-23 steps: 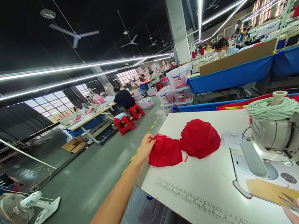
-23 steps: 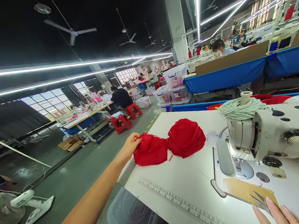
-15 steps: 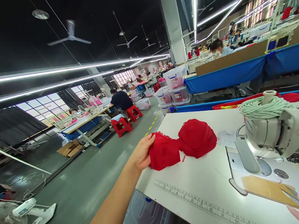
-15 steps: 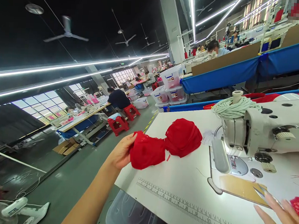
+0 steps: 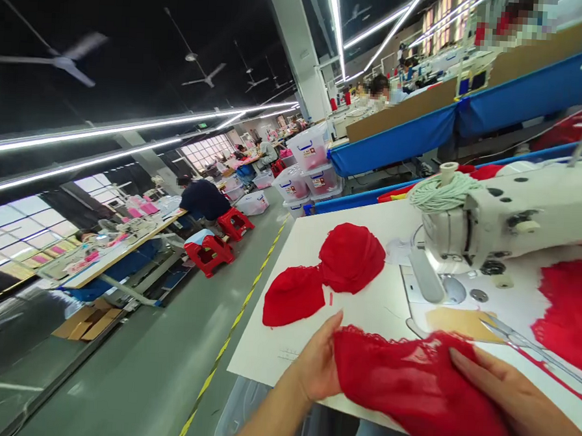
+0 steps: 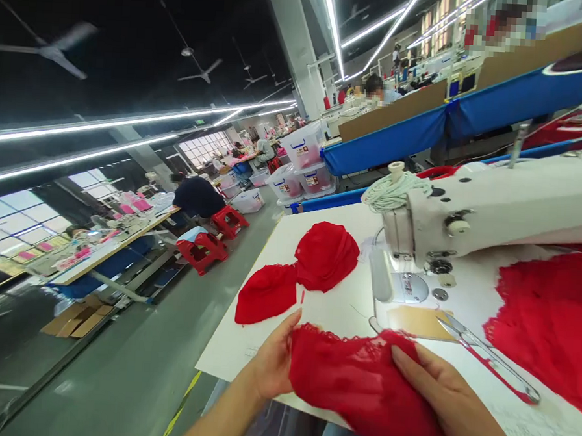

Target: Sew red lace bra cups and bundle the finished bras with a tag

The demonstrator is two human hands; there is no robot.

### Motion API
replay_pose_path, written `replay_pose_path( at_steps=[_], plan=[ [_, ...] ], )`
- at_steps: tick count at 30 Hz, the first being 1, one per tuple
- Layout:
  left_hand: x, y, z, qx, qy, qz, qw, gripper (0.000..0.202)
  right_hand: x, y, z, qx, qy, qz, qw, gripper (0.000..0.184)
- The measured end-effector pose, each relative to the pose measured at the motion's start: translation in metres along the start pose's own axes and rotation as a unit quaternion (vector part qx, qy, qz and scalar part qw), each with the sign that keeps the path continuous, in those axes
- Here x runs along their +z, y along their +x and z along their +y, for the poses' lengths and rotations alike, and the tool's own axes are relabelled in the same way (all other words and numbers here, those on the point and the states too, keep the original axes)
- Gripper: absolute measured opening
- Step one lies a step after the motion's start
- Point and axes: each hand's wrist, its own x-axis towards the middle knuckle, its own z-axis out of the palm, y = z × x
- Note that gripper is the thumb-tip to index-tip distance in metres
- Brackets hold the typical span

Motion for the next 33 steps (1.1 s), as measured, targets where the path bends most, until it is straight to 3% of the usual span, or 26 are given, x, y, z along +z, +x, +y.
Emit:
replay_pose_path(
  at_steps=[3, 7, 10, 13, 17, 21, 23, 24, 25, 26, 27, 29, 31, 33],
  plan=[
    [-0.006, 0.013, 0.018, -0.047, 0.233, -0.018, 0.971, 0.063, 0.009, 0.004, -0.013, -0.032, -0.039, -0.078, 0.996, 0.029],
    [0.019, 0.028, 0.033, -0.006, 0.473, -0.073, 0.878, 0.059, 0.011, 0.011, -0.016, -0.057, -0.067, -0.13, 0.988, 0.022],
    [0.035, 0.038, 0.034, -0.025, 0.511, -0.054, 0.857, 0.044, 0.01, 0.008, -0.02, -0.061, -0.068, -0.143, 0.985, 0.023],
    [0.039, 0.043, 0.033, -0.004, 0.491, -0.028, 0.871, 0.034, 0.003, 0.003, -0.026, -0.082, -0.116, -0.159, 0.977, 0.029],
    [0.04, 0.041, 0.034, 0.063, 0.446, -0.011, 0.893, 0.026, -0.012, 0.007, -0.029, -0.199, -0.255, -0.072, 0.943, 0.036],
    [0.044, 0.035, 0.034, 0.08, 0.46, 0.008, 0.884, 0.021, -0.022, 0.017, -0.025, -0.291, -0.355, 0.018, 0.888, 0.036],
    [0.047, 0.032, 0.029, 0.085, 0.462, 0.014, 0.883, 0.019, -0.022, 0.018, -0.021, -0.345, -0.398, 0.087, 0.845, 0.033],
    [0.049, 0.031, 0.024, 0.097, 0.46, 0.027, 0.882, 0.019, -0.02, 0.017, -0.018, -0.39, -0.416, 0.135, 0.81, 0.031],
    [0.051, 0.029, 0.017, 0.121, 0.462, 0.053, 0.877, 0.02, -0.018, 0.015, -0.014, -0.431, -0.429, 0.171, 0.775, 0.03],
    [0.053, 0.027, 0.008, 0.149, 0.472, 0.085, 0.865, 0.021, -0.014, 0.011, -0.009, -0.455, -0.43, 0.183, 0.758, 0.029],
    [0.056, 0.025, -0.003, 0.179, 0.493, 0.111, 0.844, 0.021, -0.01, 0.008, -0.003, -0.457, -0.413, 0.167, 0.77, 0.031],
    [0.062, 0.02, -0.026, 0.224, 0.557, 0.114, 0.791, 0.023, 0.001, 0.001, 0.007, -0.384, -0.334, 0.069, 0.858, 0.039],
    [0.069, 0.015, -0.044, 0.25, 0.607, 0.022, 0.754, 0.039, 0.01, -0.003, 0.01, -0.274, -0.214, -0.002, 0.938, 0.042],
    [0.073, 0.01, -0.05, 0.258, 0.617, -0.056, 0.741, 0.038, 0.012, -0.003, 0.005, -0.193, -0.099, 0.01, 0.976, 0.036]
  ],
)
